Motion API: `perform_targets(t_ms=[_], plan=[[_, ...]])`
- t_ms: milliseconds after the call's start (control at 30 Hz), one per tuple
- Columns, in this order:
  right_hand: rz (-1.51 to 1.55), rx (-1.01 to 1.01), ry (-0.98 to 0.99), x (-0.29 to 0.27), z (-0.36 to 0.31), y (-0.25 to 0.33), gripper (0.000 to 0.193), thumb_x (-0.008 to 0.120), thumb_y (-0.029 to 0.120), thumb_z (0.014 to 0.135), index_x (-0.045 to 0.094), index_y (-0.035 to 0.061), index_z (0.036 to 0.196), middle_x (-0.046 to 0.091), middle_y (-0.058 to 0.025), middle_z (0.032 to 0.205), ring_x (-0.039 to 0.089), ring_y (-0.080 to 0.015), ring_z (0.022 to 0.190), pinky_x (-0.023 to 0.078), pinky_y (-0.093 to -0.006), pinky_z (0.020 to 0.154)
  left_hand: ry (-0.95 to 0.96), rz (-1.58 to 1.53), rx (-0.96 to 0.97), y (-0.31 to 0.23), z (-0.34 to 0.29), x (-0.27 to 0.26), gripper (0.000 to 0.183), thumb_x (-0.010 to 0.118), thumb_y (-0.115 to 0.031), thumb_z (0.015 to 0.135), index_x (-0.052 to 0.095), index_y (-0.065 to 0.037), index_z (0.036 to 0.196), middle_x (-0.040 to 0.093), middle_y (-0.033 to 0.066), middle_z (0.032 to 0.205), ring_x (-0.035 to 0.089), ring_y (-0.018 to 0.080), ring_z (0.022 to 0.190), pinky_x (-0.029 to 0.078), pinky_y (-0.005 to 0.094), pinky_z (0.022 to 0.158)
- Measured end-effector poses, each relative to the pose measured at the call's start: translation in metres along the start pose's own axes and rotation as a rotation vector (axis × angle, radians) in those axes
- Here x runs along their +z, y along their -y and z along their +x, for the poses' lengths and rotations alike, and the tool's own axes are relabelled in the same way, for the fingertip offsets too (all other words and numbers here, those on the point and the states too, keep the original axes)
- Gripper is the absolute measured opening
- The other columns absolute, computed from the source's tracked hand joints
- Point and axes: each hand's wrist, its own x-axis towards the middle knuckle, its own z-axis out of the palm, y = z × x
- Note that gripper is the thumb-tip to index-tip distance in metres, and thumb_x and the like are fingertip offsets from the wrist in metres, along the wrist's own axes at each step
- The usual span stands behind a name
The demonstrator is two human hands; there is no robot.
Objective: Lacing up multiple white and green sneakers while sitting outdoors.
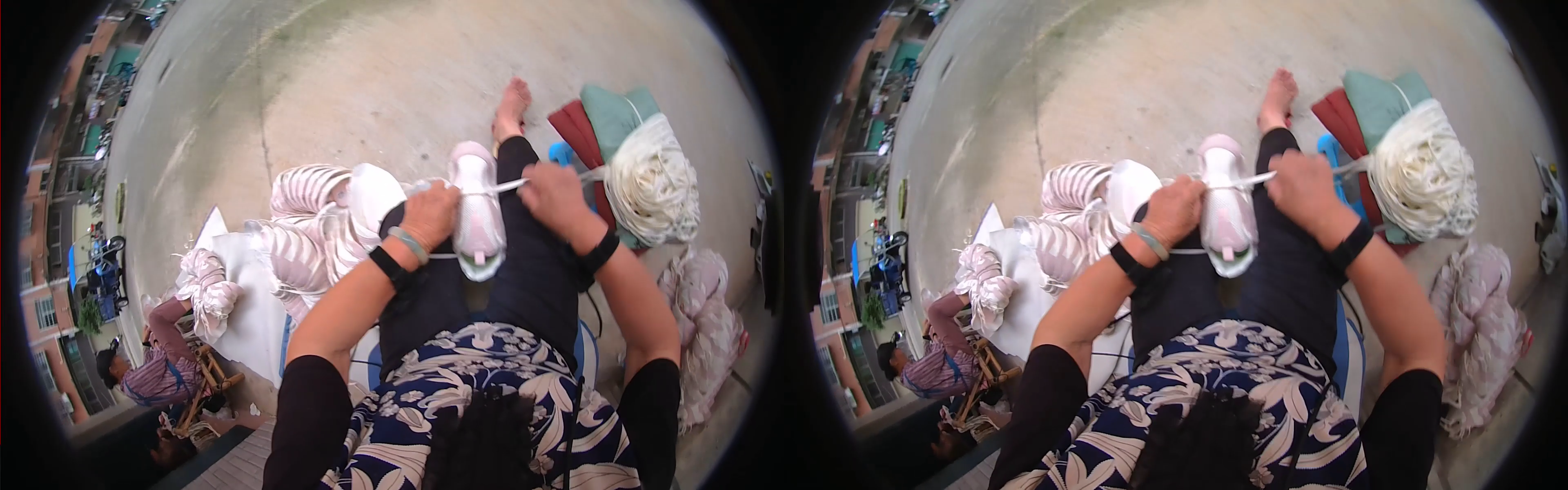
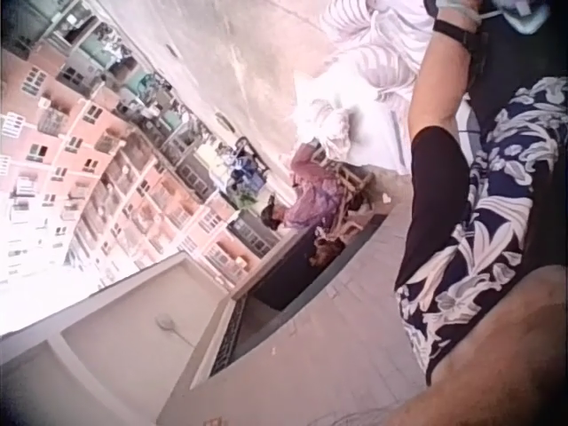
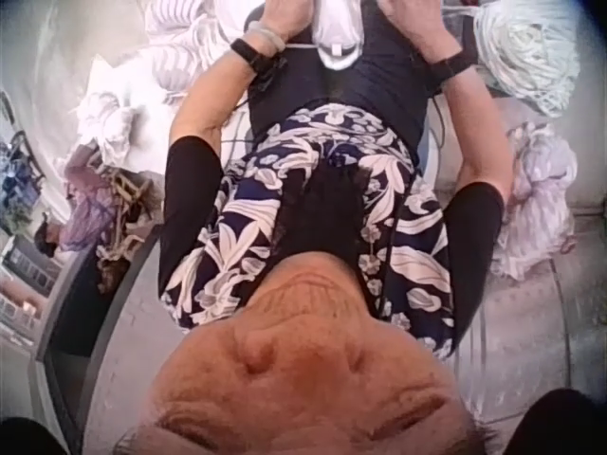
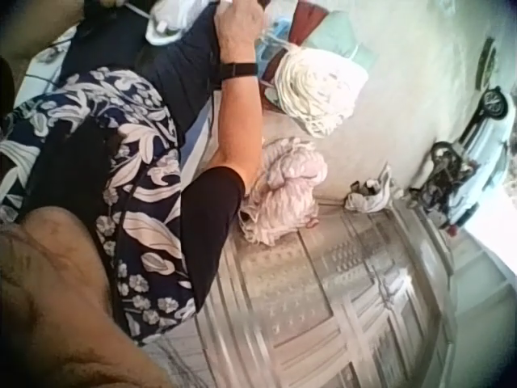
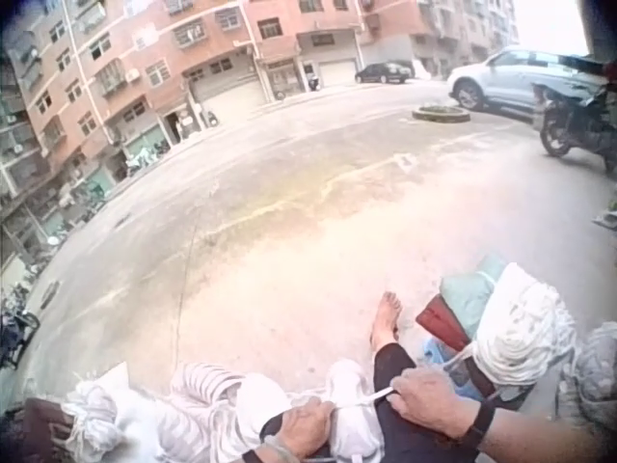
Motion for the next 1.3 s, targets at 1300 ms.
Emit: perform_targets(t_ms=[1300], plan=[[0.045,-0.063,0.158,0.048,0.013,0.025,0.045,0.052,0.002,0.072,0.042,-0.0001,0.115,0.055,-0.0171,0.088,0.058,-0.0340,0.069,0.047,-0.0420,0.060,0.100,-0.168,-0.033,0.000,-0.002,-0.039,0.010,0.052,-0.009,0.069,0.060,-0.006,0.074,0.059,0.0195,0.073,0.058,0.0384,0.077,0.045,0.0458,0.065]])
